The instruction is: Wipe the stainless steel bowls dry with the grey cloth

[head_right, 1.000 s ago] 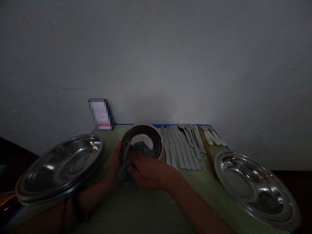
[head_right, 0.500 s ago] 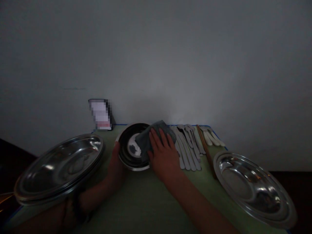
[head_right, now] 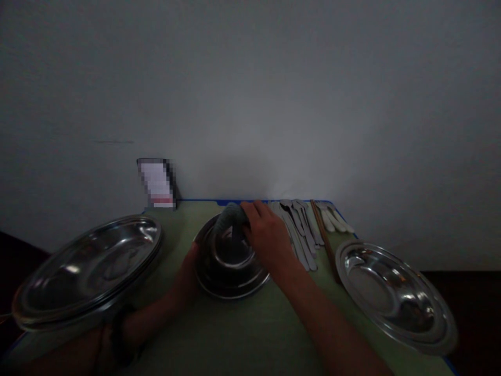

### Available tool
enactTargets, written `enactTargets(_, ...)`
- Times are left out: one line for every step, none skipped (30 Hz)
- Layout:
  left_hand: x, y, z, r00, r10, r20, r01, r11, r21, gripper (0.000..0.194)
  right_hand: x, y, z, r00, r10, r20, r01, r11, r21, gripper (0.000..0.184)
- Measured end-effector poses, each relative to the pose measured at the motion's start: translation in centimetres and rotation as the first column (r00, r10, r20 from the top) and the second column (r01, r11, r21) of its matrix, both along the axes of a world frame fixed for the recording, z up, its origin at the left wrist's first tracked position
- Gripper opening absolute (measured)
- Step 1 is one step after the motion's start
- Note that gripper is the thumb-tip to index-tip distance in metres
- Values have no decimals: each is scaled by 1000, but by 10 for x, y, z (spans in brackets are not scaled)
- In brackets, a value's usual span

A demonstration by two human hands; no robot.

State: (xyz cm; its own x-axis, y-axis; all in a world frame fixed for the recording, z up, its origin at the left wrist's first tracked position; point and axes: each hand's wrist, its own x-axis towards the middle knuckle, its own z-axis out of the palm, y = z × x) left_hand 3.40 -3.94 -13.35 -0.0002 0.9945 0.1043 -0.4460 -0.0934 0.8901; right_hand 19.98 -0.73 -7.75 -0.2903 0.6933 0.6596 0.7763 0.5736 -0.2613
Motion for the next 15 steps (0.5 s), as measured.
enactTargets(-1,-2,-1,999,-24,-22,25,999,30,48,0,-1,0,1000,2,20,-3,999,35,24)
enactTargets(-3,-3,-2,998,-46,-53,49,997,61,48,0,-1,-1,999,-3,42,0,998,62,22)
enactTargets(-4,-4,-3,994,-60,-88,68,994,90,49,1,0,-2,998,-11,65,6,997,82,20)
enactTargets(-5,-6,-4,989,-68,-128,84,989,119,49,2,1,-3,996,-23,86,15,995,95,18)
enactTargets(-6,-7,-4,983,-70,-169,95,985,147,49,3,2,-4,994,-38,102,28,995,99,18)
enactTargets(-6,-8,-4,978,-59,-200,93,982,165,49,5,4,-5,992,-61,110,51,994,94,19)
enactTargets(-6,-9,-4,977,-30,-212,68,983,173,50,7,6,-5,990,-90,112,82,994,75,21)
enactTargets(-5,-9,-2,977,11,-214,27,985,173,51,9,7,-5,986,-125,109,121,992,42,24)
enactTargets(-5,-9,-1,977,66,-204,-31,985,169,52,10,9,-5,981,-162,106,164,986,-9,27)
enactTargets(-4,-9,0,975,132,-181,-104,982,158,54,11,9,-5,974,-200,102,208,975,-76,32)
enactTargets(-4,-8,1,968,202,-148,-182,973,138,56,10,9,-5,969,-228,96,241,958,-158,37)
enactTargets(-4,-8,2,959,260,-116,-247,963,111,56,9,9,-5,966,-244,85,257,934,-246,43)
enactTargets(-4,-7,3,950,300,-90,-293,952,84,57,7,8,-6,966,-248,69,257,908,-331,47)
enactTargets(-4,-7,4,944,321,-71,-317,947,58,57,4,6,-7,969,-243,50,242,880,-408,50)
enactTargets(-5,-6,5,943,328,-60,-327,944,37,57,2,5,-9,973,-229,32,216,856,-470,52)
